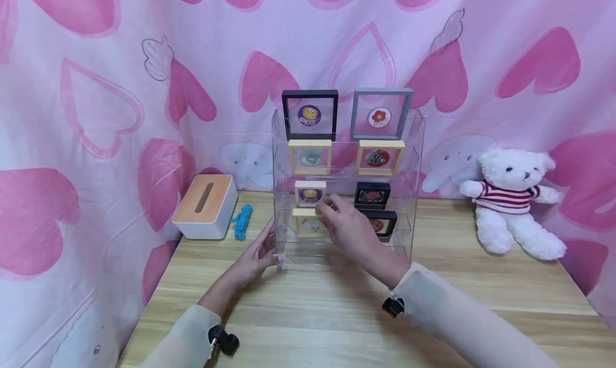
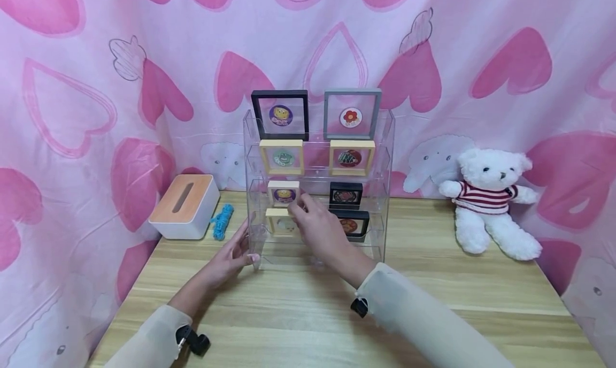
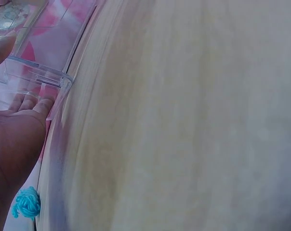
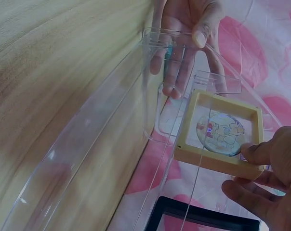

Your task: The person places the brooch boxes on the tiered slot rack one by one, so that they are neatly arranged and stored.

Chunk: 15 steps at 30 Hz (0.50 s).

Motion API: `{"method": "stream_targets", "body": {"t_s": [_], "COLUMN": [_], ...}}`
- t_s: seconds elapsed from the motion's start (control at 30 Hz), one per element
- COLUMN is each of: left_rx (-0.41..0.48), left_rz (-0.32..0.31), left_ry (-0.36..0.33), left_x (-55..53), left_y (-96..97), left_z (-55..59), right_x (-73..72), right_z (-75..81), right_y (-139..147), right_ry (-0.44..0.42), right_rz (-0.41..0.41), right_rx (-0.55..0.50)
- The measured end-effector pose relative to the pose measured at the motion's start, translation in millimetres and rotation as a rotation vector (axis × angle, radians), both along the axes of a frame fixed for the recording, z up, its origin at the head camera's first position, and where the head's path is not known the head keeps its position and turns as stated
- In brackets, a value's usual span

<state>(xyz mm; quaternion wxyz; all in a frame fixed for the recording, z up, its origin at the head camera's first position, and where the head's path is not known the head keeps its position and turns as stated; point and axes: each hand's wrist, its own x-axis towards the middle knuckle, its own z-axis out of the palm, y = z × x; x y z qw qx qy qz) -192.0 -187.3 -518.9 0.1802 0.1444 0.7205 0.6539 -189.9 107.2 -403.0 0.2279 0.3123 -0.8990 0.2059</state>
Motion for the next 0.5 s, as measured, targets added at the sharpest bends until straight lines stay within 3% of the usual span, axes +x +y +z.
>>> {"method": "stream_targets", "body": {"t_s": [0.17, 0.4, 0.5], "left_rx": [-0.013, -0.040, -0.104], "left_rz": [0.016, 0.041, 0.066], "left_ry": [0.013, -0.011, 0.054], "left_x": [-1.3, 2.0, 4.4], "left_y": [1.1, -1.6, -4.2], "left_z": [3.0, 13.0, 23.6], "right_x": [-0.7, 4.3, 8.3], "right_z": [-0.3, 4.7, 8.1], "right_y": [1, 16, 32], "right_ry": [0.048, 0.111, 0.185], "right_rz": [-0.022, 0.019, 0.043], "right_rx": [0.032, 0.019, -0.015]}}
